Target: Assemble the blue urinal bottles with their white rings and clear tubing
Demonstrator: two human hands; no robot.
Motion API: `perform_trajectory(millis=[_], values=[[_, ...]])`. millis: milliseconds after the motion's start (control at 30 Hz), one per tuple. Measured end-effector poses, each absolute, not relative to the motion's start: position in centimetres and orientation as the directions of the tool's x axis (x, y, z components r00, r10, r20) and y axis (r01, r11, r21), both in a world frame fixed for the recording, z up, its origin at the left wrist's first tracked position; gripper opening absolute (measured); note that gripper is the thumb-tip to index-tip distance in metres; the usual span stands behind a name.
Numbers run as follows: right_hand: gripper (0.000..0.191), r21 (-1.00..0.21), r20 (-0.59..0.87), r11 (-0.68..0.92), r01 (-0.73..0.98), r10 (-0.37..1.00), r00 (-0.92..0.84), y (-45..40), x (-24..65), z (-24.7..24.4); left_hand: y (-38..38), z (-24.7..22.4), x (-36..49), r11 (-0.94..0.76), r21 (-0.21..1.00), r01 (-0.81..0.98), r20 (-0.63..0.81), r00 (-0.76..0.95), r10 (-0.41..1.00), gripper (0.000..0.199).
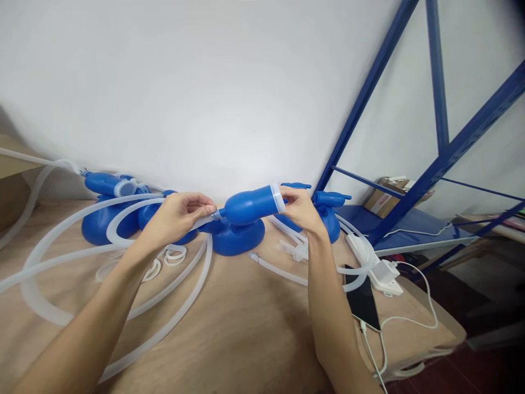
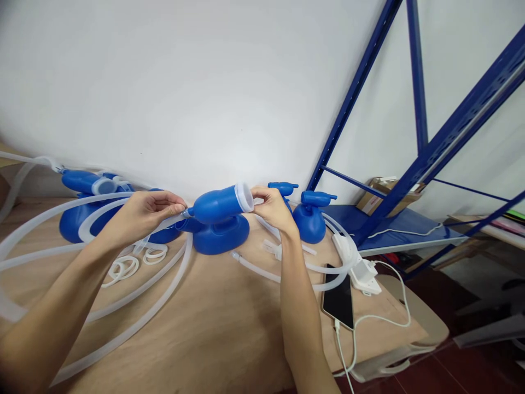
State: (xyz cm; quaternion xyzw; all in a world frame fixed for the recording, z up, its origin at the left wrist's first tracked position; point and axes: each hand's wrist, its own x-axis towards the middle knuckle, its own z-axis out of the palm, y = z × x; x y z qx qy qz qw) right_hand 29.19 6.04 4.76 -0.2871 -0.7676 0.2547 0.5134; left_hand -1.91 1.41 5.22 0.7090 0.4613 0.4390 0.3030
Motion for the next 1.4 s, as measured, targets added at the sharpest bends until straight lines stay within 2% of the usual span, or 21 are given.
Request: perform_trajectory(millis=[133,233,333,400,433,500,600,633,833,933,1033,1167,1233,1400], values=[[0.016,-0.687,0.669,0.703,0.186,0.711,-0.215,6.2,29.0,4.6,1.3,5.3,-2.0,-0.377,0.848,0.374,0.317,0.212,0.924,0.048],[0.025,-0.752,0.601,0.643,0.141,0.758,-0.252,6.3,28.8,4.4,1.1,5.4,-2.1,-0.405,0.827,0.391,0.343,0.221,0.913,0.049],[0.061,-0.769,0.578,0.632,0.092,0.750,-0.322,6.2,28.7,4.3,0.8,5.4,-1.9,-0.437,0.785,0.438,0.386,0.205,0.899,0.047],[0.090,-0.727,0.637,0.685,0.043,0.697,-0.328,6.0,28.4,4.4,0.7,5.2,-1.6,-0.466,0.751,0.468,0.414,0.215,0.884,0.043],[0.097,-0.704,0.667,0.710,0.021,0.671,-0.323,5.9,28.2,4.5,0.7,5.2,-1.4,-0.479,0.737,0.477,0.421,0.230,0.877,0.041],[0.090,-0.662,0.714,0.749,0.016,0.638,-0.289,5.6,27.5,4.6,0.6,5.0,-0.9,-0.500,0.723,0.477,0.419,0.273,0.866,0.039],[0.050,-0.605,0.772,0.794,0.062,0.603,-0.202,5.1,26.5,4.8,0.6,5.0,-0.4,-0.497,0.744,0.447,0.382,0.325,0.865,0.041],[0.043,-0.586,0.790,0.808,0.064,0.587,-0.178,4.9,26.3,4.9,0.5,5.1,-0.3,-0.493,0.748,0.444,0.374,0.332,0.866,0.042],[0.029,-0.461,0.867,0.887,0.015,0.454,-0.205,3.3,26.8,5.7,0.0,5.6,-0.3,-0.485,0.767,0.420,0.325,0.397,0.858,0.040],[0.028,-0.419,0.878,0.907,-0.026,0.398,-0.264,2.9,27.3,6.0,0.1,5.7,-0.3,-0.436,0.826,0.357,0.242,0.473,0.847,0.036],[0.030,-0.429,0.861,0.903,-0.033,0.397,-0.319,2.8,27.5,6.0,0.6,5.4,-0.3,-0.358,0.887,0.293,0.165,0.522,0.837,0.034],[0.029,-0.437,0.855,0.897,-0.065,0.392,-0.340,2.8,27.6,6.0,0.9,5.2,-0.8,-0.336,0.890,0.309,0.067,0.639,0.766,0.039],[0.029,-0.440,0.868,0.895,-0.073,0.403,-0.290,2.7,27.4,6.1,0.5,5.4,-1.1,-0.388,0.859,0.335,0.097,0.636,0.765,0.042],[0.037,-0.478,0.846,0.878,0.031,0.469,-0.254,2.2,26.2,6.6,-1.8,6.2,-0.6,-0.545,0.702,0.458,0.304,0.499,0.811,0.043]])
